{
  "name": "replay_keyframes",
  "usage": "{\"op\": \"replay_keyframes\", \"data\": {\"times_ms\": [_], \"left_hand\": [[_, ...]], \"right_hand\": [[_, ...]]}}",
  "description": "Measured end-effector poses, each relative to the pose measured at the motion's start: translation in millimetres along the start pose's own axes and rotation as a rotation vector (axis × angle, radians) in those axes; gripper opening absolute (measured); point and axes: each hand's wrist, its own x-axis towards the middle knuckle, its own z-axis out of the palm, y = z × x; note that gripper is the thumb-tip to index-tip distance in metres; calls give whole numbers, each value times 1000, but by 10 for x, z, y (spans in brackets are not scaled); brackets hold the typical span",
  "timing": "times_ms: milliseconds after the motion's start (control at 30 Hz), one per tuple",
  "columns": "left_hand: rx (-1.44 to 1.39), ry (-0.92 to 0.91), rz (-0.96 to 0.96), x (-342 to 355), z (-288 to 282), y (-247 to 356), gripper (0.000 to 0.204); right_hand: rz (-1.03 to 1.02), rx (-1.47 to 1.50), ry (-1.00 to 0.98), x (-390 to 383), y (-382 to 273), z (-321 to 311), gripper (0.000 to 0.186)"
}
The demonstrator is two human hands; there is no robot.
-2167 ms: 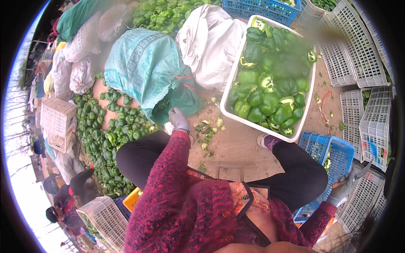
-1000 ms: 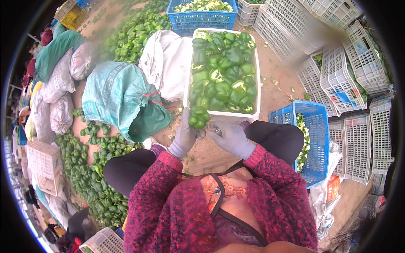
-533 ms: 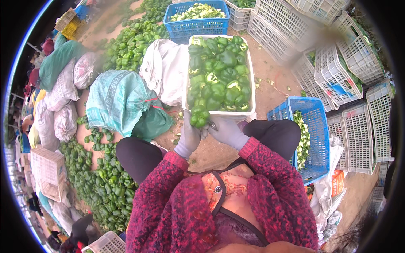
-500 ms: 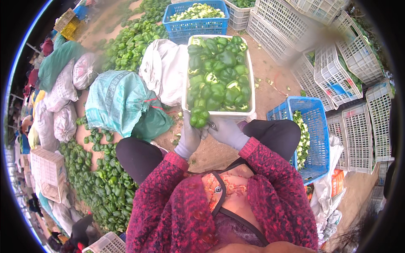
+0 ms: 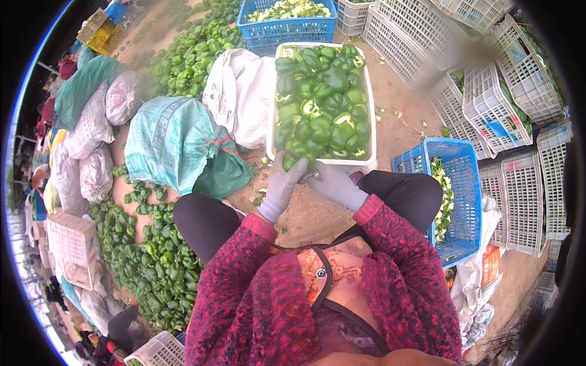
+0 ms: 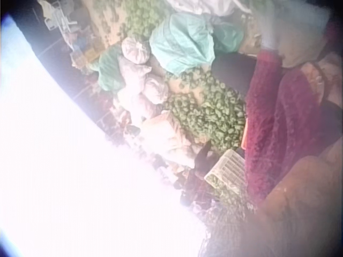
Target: The person cuts green bell peppers with a knife, removing the core and placing the pieces into a white container. The person repeatedly picks peppers from a nearby pile, cuts them, and deposits the cut pieces into the container.
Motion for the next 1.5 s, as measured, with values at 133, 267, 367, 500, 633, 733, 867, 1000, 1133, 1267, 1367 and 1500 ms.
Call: {"op": "replay_keyframes", "data": {"times_ms": [133,267,367,500,633,733,867,1000,1133,1267,1367,1500], "left_hand": [[-295,-109,-46,115,-35,-152,49],[-204,-25,-2,177,-2,-151,38],[-188,64,-32,204,3,22,37],[-29,-197,-130,143,102,318,41],[-199,-346,-192,75,289,518,48],[-386,-430,-247,100,309,541,64],[-547,-406,-105,298,364,327,64],[-143,-67,245,903,318,234,61],[845,287,796,1967,187,438,58],[1390,10,714,2915,218,422,55],[1434,-184,689,3253,218,284,50],[975,-113,708,3067,89,506,40]], "right_hand": [[171,334,-262,57,174,-177,43],[-310,-93,204,-159,100,-223,45],[168,343,142,-392,-26,-379,54],[-219,129,259,-250,-116,-626,73],[-75,623,-13,-69,2,-700,80],[10,1026,86,-35,129,-639,68],[-12,1605,244,28,207,-624,65],[-165,1891,301,65,282,-888,51],[-108,1810,408,13,354,-1093,46],[-69,1746,354,-5,351,-1084,44],[-55,1724,315,30,354,-1046,42],[-32,1686,264,74,419,-1068,44]]}}
